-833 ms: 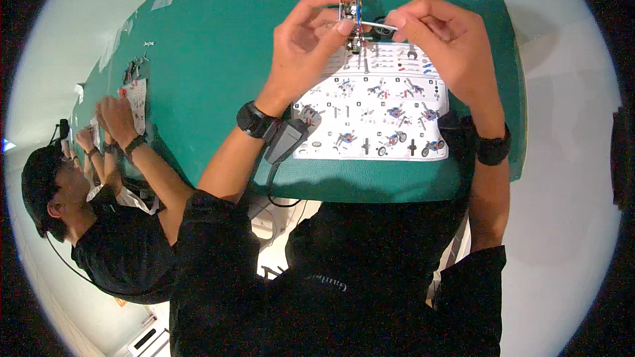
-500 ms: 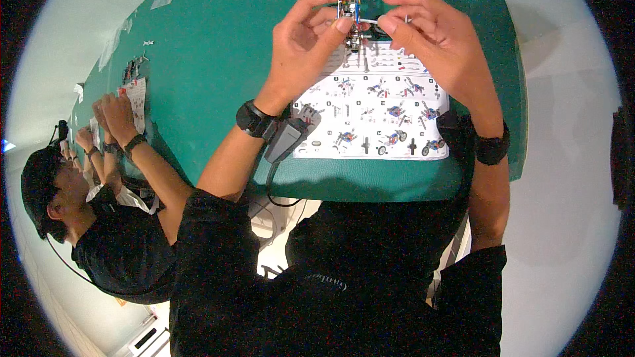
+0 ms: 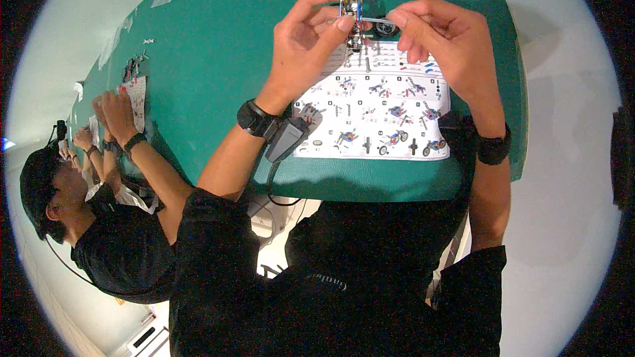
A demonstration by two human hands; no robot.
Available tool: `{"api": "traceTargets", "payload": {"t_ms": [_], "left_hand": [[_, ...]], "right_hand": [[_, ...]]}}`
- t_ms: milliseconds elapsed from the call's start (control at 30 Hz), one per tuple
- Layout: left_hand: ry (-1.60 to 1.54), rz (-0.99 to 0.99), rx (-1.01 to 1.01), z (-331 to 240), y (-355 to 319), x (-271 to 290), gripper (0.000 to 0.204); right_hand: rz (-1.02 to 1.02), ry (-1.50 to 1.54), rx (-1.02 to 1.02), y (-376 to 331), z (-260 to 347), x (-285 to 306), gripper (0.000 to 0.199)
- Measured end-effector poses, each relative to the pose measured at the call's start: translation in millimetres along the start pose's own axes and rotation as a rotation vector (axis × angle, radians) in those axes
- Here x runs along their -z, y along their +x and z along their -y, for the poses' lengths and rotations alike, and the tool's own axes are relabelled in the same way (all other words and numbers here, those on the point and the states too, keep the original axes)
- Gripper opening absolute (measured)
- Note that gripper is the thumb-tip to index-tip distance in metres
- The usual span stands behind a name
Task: Assembling a small toy motorcycle model using various parts and a hex key according to an instruction sheet.
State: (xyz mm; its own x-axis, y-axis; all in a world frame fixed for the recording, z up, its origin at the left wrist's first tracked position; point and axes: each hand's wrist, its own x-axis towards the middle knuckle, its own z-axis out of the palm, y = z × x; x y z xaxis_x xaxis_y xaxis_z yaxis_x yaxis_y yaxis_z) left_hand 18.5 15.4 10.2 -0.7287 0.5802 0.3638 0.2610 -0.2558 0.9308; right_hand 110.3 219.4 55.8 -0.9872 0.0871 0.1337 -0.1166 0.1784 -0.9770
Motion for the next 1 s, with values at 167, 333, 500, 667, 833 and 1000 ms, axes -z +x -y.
{"api": "traceTargets", "payload": {"t_ms": [167, 333, 500, 667, 833, 1000], "left_hand": [[0.006, 0.0, 0.005, 3.9, 0.2, 2.7, 0.036], [-0.079, -0.024, 0.065, 3.2, 1.0, 1.4, 0.036], [-0.069, -0.035, 0.047, 1.5, 1.2, 0.9, 0.036], [-0.011, -0.052, 0.018, -1.2, 1.5, -1.6, 0.036], [-0.061, -0.032, 0.05, 2.3, 1.3, 0.1, 0.036], [-0.067, -0.035, 0.058, 3.2, 1.2, 0.7, 0.037]], "right_hand": [[-0.007, -0.003, 0.056, 2.9, 1.9, 0.9, 0.026], [0.001, -0.011, 0.121, 3.9, -7.9, 2.0, 0.033], [-0.011, 0.021, 0.109, 3.1, -2.7, 1.1, 0.036], [0.112, 0.046, -0.037, 4.4, -0.5, 11.7, 0.031], [0.05, 0.115, 0.032, 0.9, -2.4, 5.4, 0.025], [-0.008, 0.015, 0.095, 3.9, -14.9, 0.9, 0.017]]}}
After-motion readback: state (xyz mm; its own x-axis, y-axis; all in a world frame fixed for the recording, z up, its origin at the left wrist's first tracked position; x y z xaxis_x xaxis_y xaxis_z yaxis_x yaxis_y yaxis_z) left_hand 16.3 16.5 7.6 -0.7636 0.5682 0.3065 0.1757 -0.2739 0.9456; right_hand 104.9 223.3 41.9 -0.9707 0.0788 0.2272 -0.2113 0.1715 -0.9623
